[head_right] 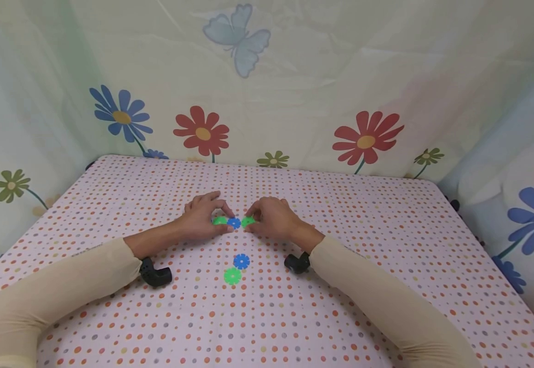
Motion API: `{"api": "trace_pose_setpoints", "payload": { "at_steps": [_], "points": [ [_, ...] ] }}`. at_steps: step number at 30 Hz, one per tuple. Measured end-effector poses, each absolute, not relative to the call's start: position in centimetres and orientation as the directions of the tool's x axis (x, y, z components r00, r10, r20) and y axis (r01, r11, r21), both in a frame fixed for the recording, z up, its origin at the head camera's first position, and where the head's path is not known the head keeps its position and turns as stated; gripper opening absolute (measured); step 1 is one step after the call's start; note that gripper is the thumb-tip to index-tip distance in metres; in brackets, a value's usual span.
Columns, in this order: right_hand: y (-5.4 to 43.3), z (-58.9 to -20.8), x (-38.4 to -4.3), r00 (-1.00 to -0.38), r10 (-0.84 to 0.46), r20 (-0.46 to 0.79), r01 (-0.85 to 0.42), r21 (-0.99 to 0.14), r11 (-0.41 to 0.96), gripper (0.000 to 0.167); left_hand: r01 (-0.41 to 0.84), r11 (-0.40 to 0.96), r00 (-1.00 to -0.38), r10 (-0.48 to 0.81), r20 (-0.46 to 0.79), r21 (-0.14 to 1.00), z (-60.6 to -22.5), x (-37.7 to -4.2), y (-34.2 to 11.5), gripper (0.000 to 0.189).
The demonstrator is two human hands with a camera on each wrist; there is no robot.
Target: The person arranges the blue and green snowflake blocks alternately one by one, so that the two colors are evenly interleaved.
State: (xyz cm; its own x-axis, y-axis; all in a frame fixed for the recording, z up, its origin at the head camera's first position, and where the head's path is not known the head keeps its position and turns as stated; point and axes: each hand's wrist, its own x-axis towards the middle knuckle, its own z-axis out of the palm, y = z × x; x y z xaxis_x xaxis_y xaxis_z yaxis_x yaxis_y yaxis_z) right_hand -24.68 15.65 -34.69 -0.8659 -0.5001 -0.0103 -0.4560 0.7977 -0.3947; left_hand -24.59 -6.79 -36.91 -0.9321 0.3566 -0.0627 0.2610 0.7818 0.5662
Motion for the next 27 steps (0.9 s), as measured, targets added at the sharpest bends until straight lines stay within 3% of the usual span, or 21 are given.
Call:
{"api": "trace_pose_setpoints", "payload": {
  "at_steps": [8, 18, 27],
  "points": [
    [15.62, -34.69, -24.80, -0.871, -0.490, -0.039, -0.431, -0.418, 0.800, 0.032, 0.260, 0.783, -0.933, 0.355, -0.064, 0.565, -36.91, -24.75, -6.74, 0.023],
    [15.83, -34.86, -24.83, -0.859, -0.511, 0.026, -0.484, -0.367, 0.794, 0.032, 0.268, 0.767, -0.929, 0.366, -0.055, 0.583, -36.96, -24.67, -6.86, 0.022],
    [15.87, -34.97, -24.81, -0.856, -0.516, 0.020, -0.482, -0.391, 0.784, 0.031, 0.264, 0.774, -0.931, 0.361, -0.059, 0.575, -37.00, -24.65, -6.83, 0.022]
  ]
}}
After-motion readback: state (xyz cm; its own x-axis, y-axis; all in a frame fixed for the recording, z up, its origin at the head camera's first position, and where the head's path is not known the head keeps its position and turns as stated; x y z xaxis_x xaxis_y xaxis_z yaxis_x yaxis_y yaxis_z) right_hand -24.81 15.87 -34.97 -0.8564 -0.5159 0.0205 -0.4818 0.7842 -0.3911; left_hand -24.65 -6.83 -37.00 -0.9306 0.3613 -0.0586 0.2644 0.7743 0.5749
